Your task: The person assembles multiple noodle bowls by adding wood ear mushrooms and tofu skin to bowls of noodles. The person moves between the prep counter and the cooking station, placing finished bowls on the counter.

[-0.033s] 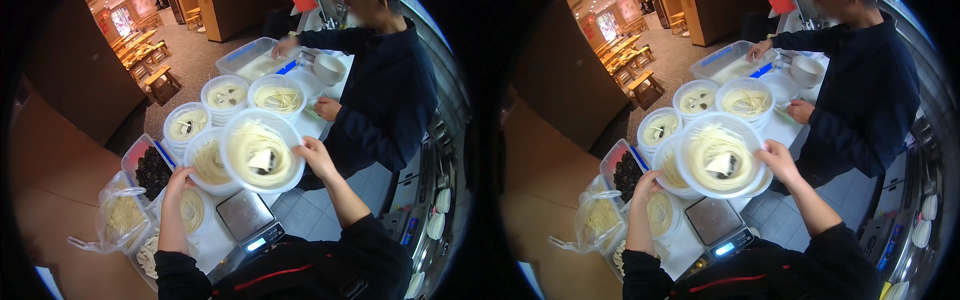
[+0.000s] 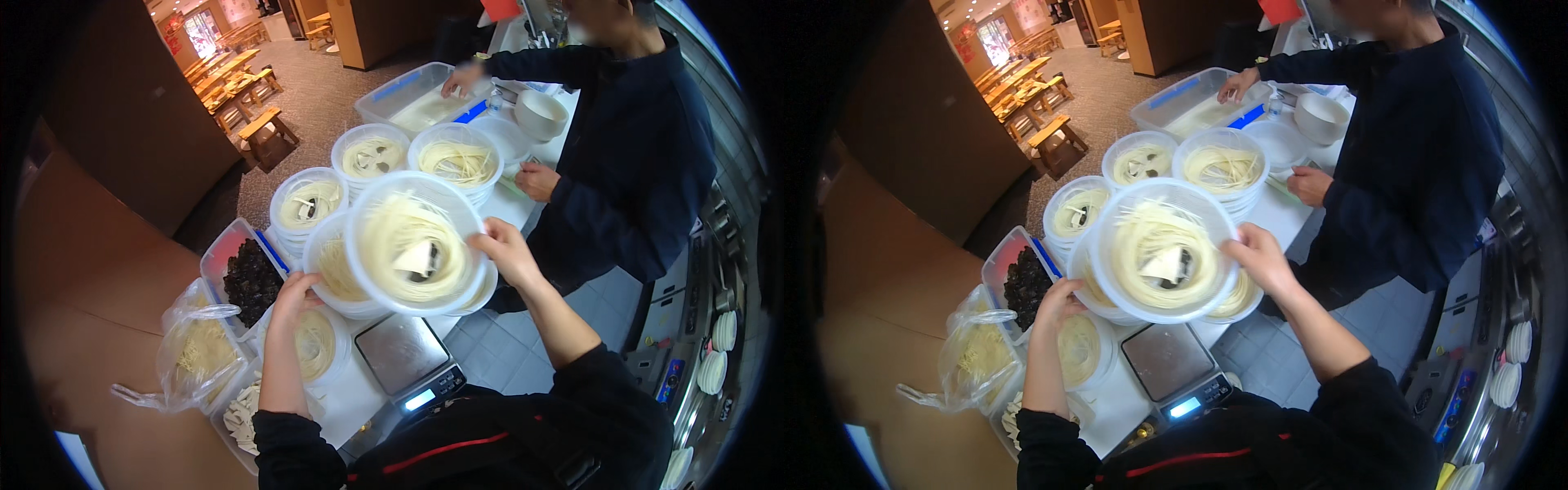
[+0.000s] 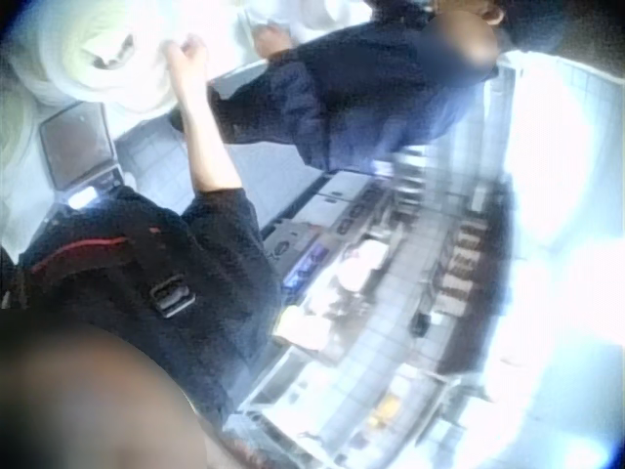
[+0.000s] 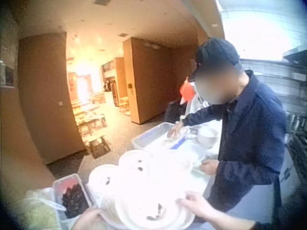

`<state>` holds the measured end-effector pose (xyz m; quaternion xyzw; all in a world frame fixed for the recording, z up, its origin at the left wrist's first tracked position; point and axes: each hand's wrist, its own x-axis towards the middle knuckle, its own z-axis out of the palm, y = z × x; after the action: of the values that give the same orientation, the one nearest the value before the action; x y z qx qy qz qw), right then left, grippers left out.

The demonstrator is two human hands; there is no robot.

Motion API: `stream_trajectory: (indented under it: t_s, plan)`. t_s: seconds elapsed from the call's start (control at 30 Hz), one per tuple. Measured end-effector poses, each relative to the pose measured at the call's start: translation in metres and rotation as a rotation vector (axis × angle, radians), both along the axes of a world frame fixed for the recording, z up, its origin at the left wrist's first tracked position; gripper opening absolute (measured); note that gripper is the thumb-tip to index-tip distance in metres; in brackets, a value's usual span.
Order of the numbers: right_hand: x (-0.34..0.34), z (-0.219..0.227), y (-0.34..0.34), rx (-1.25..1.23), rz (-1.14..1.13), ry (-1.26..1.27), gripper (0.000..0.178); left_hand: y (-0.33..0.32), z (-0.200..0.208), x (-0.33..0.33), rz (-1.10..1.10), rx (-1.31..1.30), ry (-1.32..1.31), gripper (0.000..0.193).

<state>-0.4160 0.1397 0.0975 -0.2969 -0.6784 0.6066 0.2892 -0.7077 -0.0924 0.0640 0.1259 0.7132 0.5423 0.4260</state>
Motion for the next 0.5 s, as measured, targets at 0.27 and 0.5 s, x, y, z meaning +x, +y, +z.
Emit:
stream_trajectory:
  t_s: [0.27, 0.5]
  plan:
    - [-0.101, 0.021, -0.025, 0.438, 0.24, -0.278, 0.028, -0.016, 0.002, 0.025, 0.191, 0.148, 0.018, 0.024]
    - [-0.171, -0.006, 0.016, 0.365, 0.222, -0.122, 0.033, -0.09, 0.023, 0.045, 0.432, 0.412, 0.073, 0.028]
